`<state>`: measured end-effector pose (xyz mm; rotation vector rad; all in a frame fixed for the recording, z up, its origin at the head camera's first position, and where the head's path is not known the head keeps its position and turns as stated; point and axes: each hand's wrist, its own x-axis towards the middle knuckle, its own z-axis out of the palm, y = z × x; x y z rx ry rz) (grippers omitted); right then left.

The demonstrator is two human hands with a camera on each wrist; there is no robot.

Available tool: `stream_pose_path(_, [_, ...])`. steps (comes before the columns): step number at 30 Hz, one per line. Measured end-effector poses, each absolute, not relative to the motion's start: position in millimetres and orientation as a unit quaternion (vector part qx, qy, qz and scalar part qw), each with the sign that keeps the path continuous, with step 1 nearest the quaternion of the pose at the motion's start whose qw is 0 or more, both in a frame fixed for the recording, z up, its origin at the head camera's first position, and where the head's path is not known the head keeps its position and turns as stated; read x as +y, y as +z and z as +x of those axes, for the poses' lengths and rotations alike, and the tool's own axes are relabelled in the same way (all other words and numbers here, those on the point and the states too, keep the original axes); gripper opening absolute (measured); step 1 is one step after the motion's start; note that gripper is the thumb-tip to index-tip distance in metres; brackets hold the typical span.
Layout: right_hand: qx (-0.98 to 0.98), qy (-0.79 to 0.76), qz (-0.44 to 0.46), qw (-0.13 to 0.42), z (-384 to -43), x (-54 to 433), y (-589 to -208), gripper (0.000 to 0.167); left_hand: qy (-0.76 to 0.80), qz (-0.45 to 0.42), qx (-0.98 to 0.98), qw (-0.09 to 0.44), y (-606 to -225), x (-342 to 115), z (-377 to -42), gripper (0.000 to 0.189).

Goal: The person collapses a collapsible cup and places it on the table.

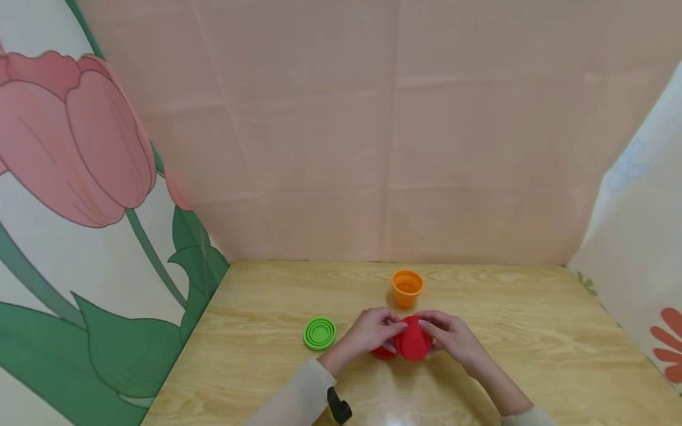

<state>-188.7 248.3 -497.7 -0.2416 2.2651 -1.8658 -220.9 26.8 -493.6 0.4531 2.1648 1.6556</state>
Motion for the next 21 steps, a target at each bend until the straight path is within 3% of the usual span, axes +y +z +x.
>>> stream_pose_path(9, [0.774,-0.621,-0.093,0.087,-187.4,250.3,-497.1,0.039,0.576,0.167,0.782,0.171,-493.9,30.0,-220.5,0.011])
stream_pose_path(15, [0.774,-0.623,-0.082,0.083,-186.9,254.1,-497.3,0.043,0.586,0.176,0.774,0.163,-494.6,29.2,-221.1,0.018])
stream_pose_path(21, [0.750,-0.648,-0.094,0.096,-184.3,257.9,-501.0,0.049,0.619,0.185,0.738,0.196,-501.1,27.0,-221.1,0.026])
